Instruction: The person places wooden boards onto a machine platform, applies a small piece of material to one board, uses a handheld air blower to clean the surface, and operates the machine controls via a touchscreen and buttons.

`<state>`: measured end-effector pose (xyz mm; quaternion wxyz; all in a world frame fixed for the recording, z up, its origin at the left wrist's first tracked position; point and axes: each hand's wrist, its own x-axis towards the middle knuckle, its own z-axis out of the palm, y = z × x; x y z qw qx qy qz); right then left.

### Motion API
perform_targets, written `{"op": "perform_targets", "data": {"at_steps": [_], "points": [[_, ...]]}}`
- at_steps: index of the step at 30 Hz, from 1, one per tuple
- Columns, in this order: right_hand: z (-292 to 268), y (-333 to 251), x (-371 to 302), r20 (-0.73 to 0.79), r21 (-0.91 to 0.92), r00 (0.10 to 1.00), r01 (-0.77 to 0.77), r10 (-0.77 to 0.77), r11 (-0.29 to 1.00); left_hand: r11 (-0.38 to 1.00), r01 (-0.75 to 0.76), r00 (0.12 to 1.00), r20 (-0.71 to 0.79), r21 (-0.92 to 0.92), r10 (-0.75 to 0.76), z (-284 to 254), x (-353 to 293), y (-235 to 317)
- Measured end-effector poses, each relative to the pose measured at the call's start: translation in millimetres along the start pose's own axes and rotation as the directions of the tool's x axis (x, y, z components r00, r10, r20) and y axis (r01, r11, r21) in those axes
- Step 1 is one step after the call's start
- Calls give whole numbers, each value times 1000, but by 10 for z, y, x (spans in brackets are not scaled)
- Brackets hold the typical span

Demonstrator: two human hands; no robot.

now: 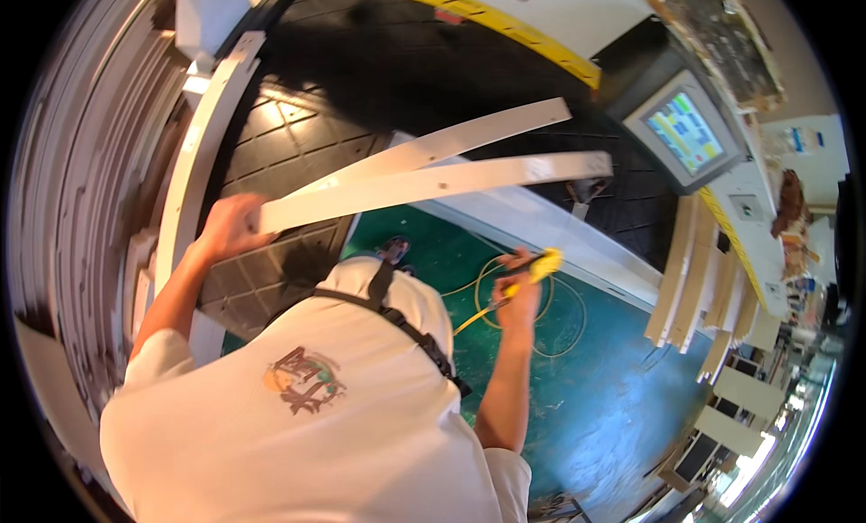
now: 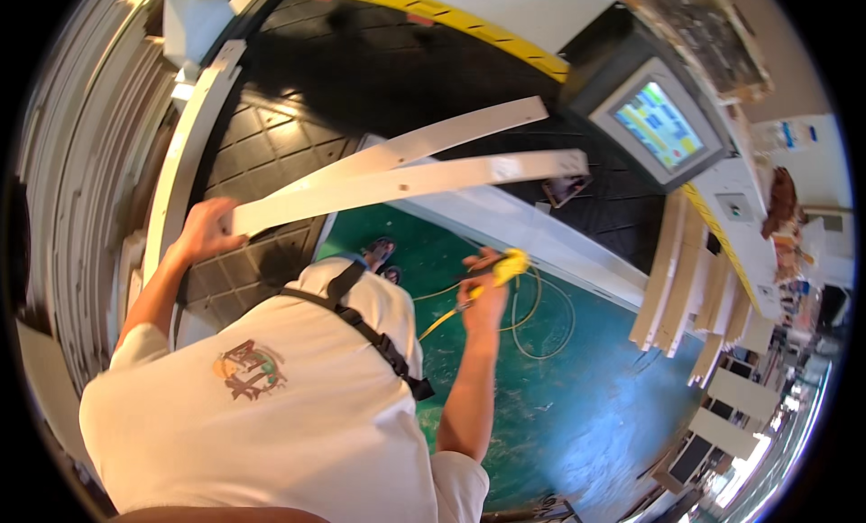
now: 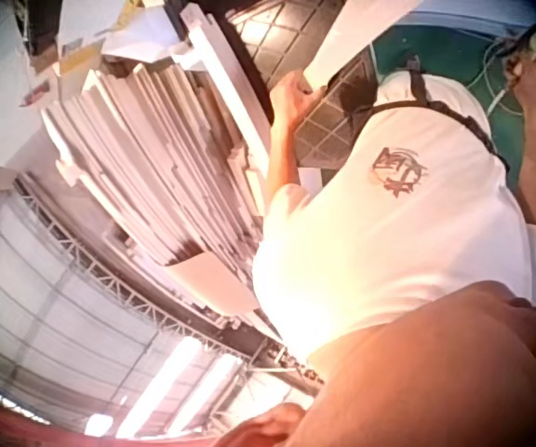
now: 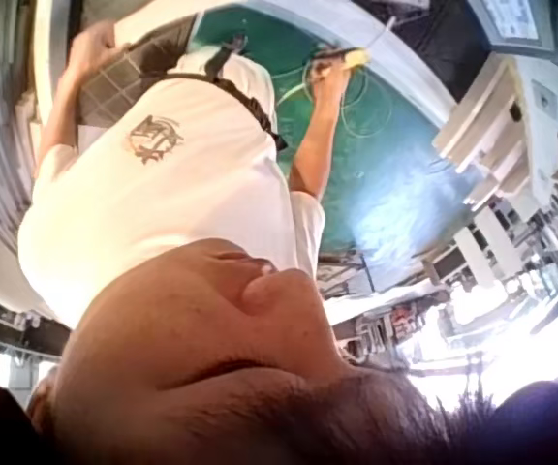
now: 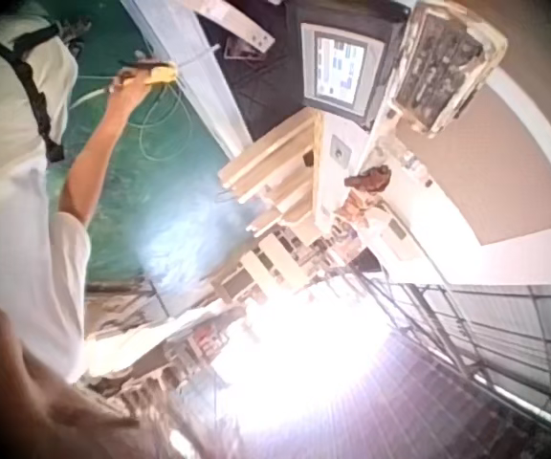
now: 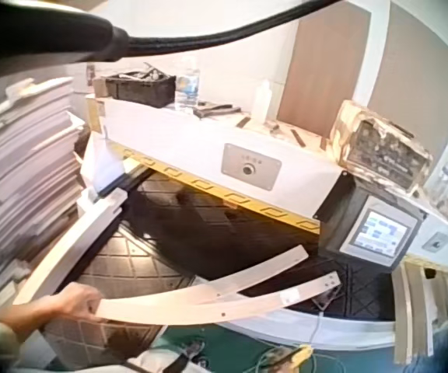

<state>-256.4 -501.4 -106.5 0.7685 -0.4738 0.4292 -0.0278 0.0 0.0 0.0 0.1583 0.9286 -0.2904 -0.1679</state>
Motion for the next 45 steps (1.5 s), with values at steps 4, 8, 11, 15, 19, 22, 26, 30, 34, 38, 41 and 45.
{"op": "perform_targets", "data": {"at_steps": [4, 8, 11, 15, 19, 22, 26, 30, 34, 38, 41, 45], "points": [[131, -221, -34, -71, 366, 980, 199, -186, 909, 979, -199, 980, -34, -40, 198, -179, 265, 246], [-176, -391, -103, -164, 521, 968, 248, -189, 817, 962, -264, 964, -15, -64, 264, -63, 436, 339], [-264, -448, -222, -265, 524, 949, 293, -174, 800, 953, -288, 957, -4, -96, 289, -34, 593, 326], [-195, -622, -500, -357, 505, 907, 387, -222, 772, 959, -272, 955, 103, -75, 278, -58, 853, 355], [-353, -543, -636, -348, 504, 876, 475, -334, 721, 966, -255, 960, 109, -35, 257, -93, 1074, 526], [-476, -537, -735, -413, 508, 842, 529, -346, 680, 975, -205, 967, 134, -82, 215, -66, 1258, 576], [-1035, -569, -981, -710, 453, 670, 670, -216, 589, 940, -340, 936, 96, 3, 338, -52, 1512, 686], [-2280, -210, -1410, -857, 301, 488, 735, -165, 608, 865, -500, 863, 96, 32, 495, 128, 1738, 1166], [-2851, -156, -1854, -928, 81, 288, 775, -236, 627, 791, -612, 782, 177, 30, 598, 487, 1927, 1949], [-3720, 398, -2382, -976, 80, 198, 714, -91, 695, 702, -712, 673, 266, -21, 690, 1174, 2008, 2946], [-4010, 750, -2663, -980, 185, 166, 581, 107, 792, 630, -772, 574, 332, -87, 749, 1775, 1912, 3731], [-4257, 1304, -2941, -986, 169, 100, 556, 137, 814, 424, -884, 307, 439, -196, 844, 2575, 1842, 4915]]}}
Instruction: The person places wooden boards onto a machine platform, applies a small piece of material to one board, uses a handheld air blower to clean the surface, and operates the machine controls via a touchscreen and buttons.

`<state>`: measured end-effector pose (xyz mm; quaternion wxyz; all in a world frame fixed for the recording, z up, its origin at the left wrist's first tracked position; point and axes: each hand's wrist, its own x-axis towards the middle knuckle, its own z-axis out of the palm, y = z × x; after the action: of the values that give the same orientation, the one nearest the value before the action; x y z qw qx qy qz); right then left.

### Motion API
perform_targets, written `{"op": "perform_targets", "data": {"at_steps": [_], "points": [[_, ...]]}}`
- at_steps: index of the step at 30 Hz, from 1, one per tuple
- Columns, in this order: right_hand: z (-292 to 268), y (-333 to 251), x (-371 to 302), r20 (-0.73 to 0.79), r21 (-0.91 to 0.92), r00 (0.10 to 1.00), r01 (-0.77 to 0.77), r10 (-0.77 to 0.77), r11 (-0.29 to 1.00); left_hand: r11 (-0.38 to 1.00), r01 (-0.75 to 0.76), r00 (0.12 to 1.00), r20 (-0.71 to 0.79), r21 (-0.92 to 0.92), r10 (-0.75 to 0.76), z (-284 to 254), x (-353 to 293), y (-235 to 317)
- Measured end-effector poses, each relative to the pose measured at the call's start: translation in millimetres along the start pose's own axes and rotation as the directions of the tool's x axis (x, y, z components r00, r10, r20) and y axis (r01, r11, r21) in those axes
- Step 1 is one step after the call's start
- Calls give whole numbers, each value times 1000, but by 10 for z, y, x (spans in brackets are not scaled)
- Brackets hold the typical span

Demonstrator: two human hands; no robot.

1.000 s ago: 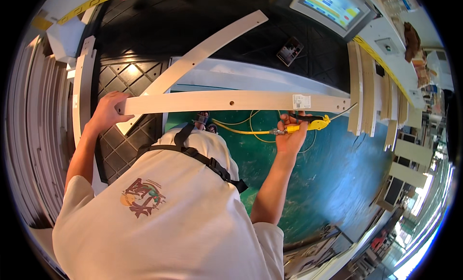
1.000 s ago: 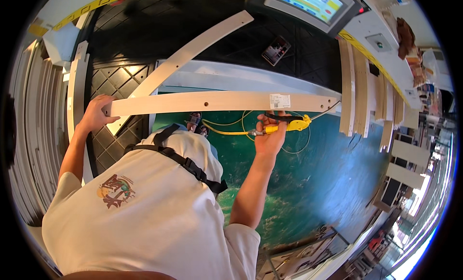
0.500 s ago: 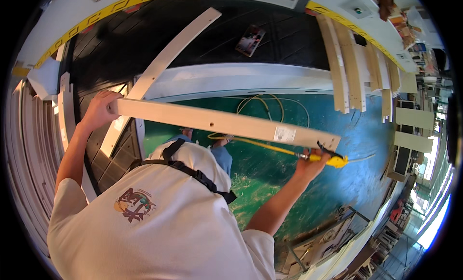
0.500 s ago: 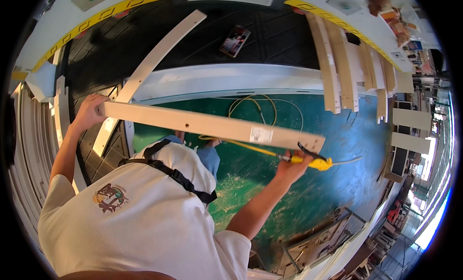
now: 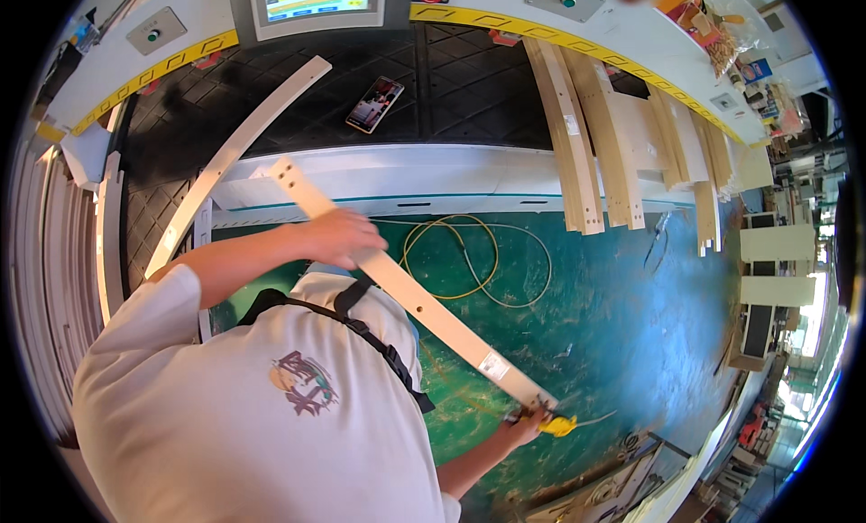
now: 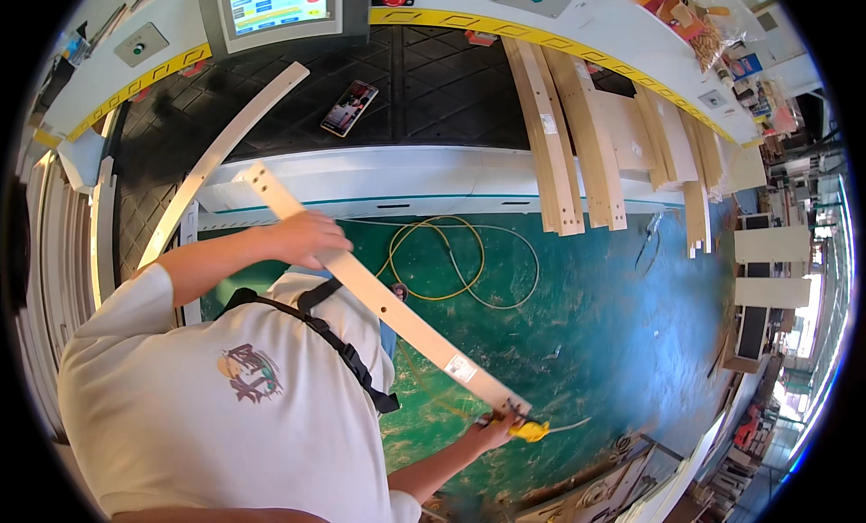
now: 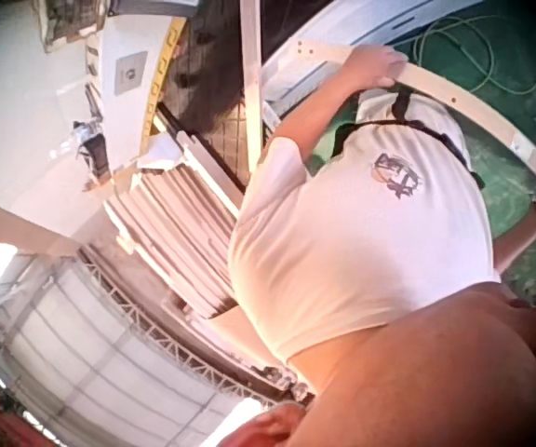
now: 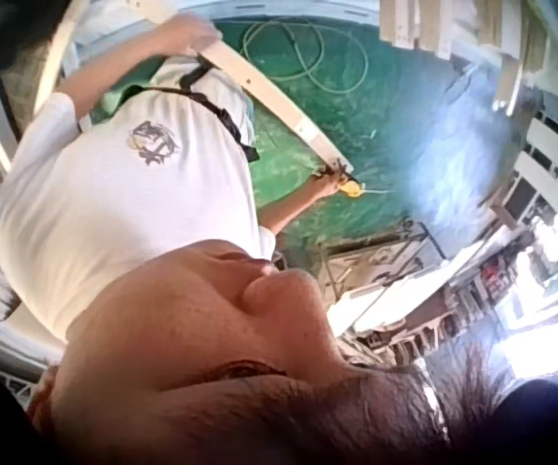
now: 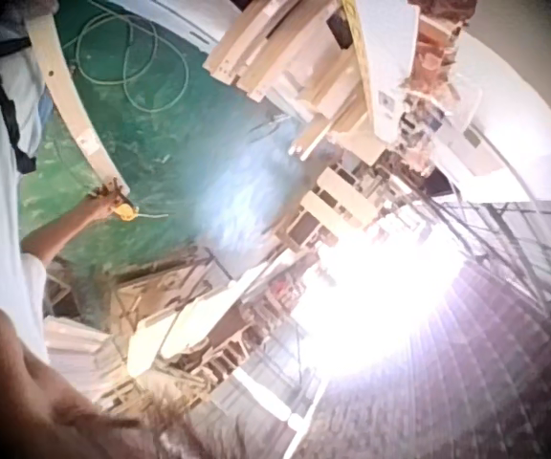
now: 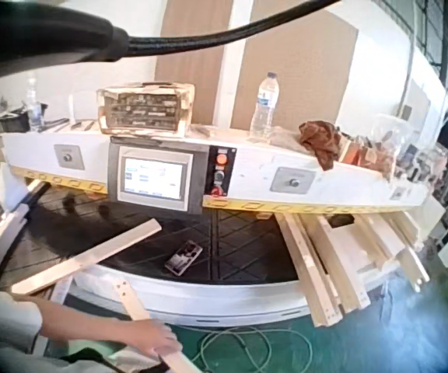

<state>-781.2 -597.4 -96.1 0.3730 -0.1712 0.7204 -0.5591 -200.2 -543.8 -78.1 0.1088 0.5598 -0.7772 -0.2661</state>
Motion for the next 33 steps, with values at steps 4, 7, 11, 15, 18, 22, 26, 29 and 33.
{"op": "perform_targets", "data": {"at_steps": [4, 7, 11, 15, 18, 22, 26, 29, 33], "points": [[-260, 14, -38, -73, -60, 992, -110, 106, 992, 980, -196, 980, 49, 27, 194, 201, 1184, 532], [-625, 244, 150, -118, -133, 981, -168, 153, 977, 937, -345, 935, 104, 52, 338, 231, 1986, 823], [-739, 279, 208, -150, -72, 975, -173, 161, 982, 886, -451, 889, 139, 103, 436, 99, 2938, 945], [-394, -26, 195, -182, -163, 968, -203, 173, 966, 815, -558, 830, 117, 156, 545, -28, 3835, 863], [-59, -253, 354, -158, -206, 967, -231, 200, 951, 797, -588, 809, 113, 139, 577, -222, 4384, 732], [369, -668, 543, -105, -179, 955, -294, 279, 939, 793, -604, 796, 119, 77, 594, -447, 4936, 585], [509, -829, 969, -97, -191, 941, -337, 324, 922, 797, -590, 796, 253, 125, 550, -620, 5446, 589], [569, -942, 1210, -170, -199, 938, -333, 303, 922, 806, -581, 804, 229, 111, 548, -568, 5682, 648], [590, -1079, 1541, -163, -219, 930, -360, 330, 907, 806, -585, 805, 193, 94, 561, -467, 6010, 712]]}}
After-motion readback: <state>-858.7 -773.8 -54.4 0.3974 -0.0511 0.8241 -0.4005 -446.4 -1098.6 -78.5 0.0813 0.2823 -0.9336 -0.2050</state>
